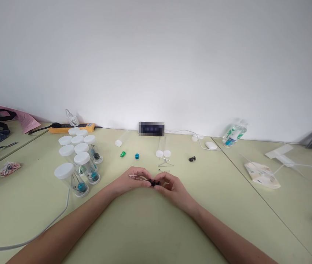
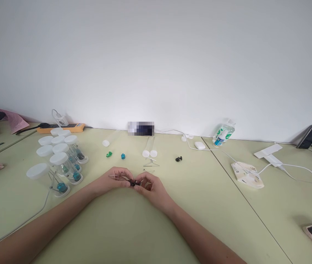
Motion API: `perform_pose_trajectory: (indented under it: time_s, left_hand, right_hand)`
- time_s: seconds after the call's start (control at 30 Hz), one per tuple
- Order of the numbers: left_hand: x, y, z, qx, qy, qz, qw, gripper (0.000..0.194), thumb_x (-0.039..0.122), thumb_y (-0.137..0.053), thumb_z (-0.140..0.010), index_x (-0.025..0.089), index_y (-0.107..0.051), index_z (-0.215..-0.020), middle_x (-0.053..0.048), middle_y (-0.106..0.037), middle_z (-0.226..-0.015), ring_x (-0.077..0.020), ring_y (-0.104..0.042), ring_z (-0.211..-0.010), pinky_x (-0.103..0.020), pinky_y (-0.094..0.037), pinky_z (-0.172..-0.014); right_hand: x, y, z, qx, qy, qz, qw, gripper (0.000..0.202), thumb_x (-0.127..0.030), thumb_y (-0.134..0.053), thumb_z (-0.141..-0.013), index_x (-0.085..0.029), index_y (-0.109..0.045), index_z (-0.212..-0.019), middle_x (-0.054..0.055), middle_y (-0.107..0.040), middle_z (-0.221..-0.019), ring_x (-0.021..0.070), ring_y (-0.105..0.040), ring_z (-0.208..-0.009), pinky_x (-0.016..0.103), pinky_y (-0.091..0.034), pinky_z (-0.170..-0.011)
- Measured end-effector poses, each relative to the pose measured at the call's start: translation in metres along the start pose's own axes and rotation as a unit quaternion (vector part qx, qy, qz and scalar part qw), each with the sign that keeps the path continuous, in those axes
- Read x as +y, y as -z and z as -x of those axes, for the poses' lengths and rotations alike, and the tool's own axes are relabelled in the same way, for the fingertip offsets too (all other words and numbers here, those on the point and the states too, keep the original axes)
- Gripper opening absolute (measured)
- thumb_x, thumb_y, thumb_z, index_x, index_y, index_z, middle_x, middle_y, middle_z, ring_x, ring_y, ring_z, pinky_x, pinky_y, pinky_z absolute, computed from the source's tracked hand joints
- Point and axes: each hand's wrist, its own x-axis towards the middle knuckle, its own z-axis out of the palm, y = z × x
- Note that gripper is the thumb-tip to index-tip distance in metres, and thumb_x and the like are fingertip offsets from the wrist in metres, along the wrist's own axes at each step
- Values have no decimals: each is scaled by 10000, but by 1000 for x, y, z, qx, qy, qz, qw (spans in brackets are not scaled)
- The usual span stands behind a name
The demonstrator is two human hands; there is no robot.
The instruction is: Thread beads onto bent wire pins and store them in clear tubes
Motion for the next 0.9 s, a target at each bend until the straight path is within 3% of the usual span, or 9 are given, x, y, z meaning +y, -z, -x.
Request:
perform_pose_trajectory:
  time_s: [0.17, 0.33, 0.43, 0.57, 0.7, 0.83, 0.9]
  left_hand:
    - [0, 0, 0, -2, -9, -4, 1000, 258, 291, -716, -684, 146, -638, -882, -87, -687, -918, -228, -634, -888, -334, -461, -790]
    - [0, 0, 0, -2, -2, 13, 1000, 256, 302, -700, -700, 150, -633, -895, -83, -690, -913, -221, -643, -854, -334, -470, -760]
    - [0, 0, 0, -4, -9, 7, 1000, 260, 288, -720, -679, 150, -638, -884, -83, -692, -926, -226, -638, -891, -336, -459, -798]
    - [0, 0, 0, 4, -4, 0, 1000, 256, 303, -702, -696, 153, -638, -894, -80, -694, -909, -223, -641, -868, -334, -467, -769]
    - [-1, 0, -1, -4, -15, -6, 1000, 260, 285, -717, -682, 143, -639, -885, -87, -690, -934, -226, -635, -896, -333, -461, -797]
    - [-2, 1, -2, 1, -8, -3, 1000, 253, 302, -699, -703, 146, -635, -893, -83, -690, -908, -218, -641, -852, -323, -471, -747]
    - [-3, 1, -2, -3, -13, -5, 1000, 250, 291, -709, -694, 143, -637, -882, -82, -689, -903, -216, -639, -857, -321, -467, -758]
  right_hand:
    - [3, 0, -1, -5, 1, -22, 1000, 267, -436, -457, -884, -191, -561, -869, 0, -560, -679, 114, -469, -613, 245, -370, -576]
    - [5, -1, -1, 2, 2, -10, 1000, 231, -414, -566, -828, -204, -569, -923, -5, -550, -718, 117, -476, -635, 237, -366, -578]
    - [5, -1, -1, -3, 2, -26, 1000, 278, -443, -438, -892, -194, -561, -884, -4, -552, -649, 117, -467, -600, 248, -371, -583]
    - [4, -1, -1, 3, 4, -9, 1000, 238, -432, -537, -841, -204, -573, -901, -7, -546, -710, 112, -457, -609, 235, -353, -561]
    - [4, -1, -2, -4, 3, -22, 1000, 279, -451, -455, -880, -195, -565, -861, -7, -541, -653, 120, -462, -605, 243, -362, -572]
    - [4, -1, -2, 0, 5, -12, 1000, 242, -414, -603, -797, -204, -573, -913, 1, -554, -759, 119, -481, -646, 236, -366, -572]
    - [3, -1, -2, -7, 3, -25, 1000, 238, -428, -544, -837, -198, -568, -892, 0, -556, -715, 116, -475, -628, 239, -369, -571]
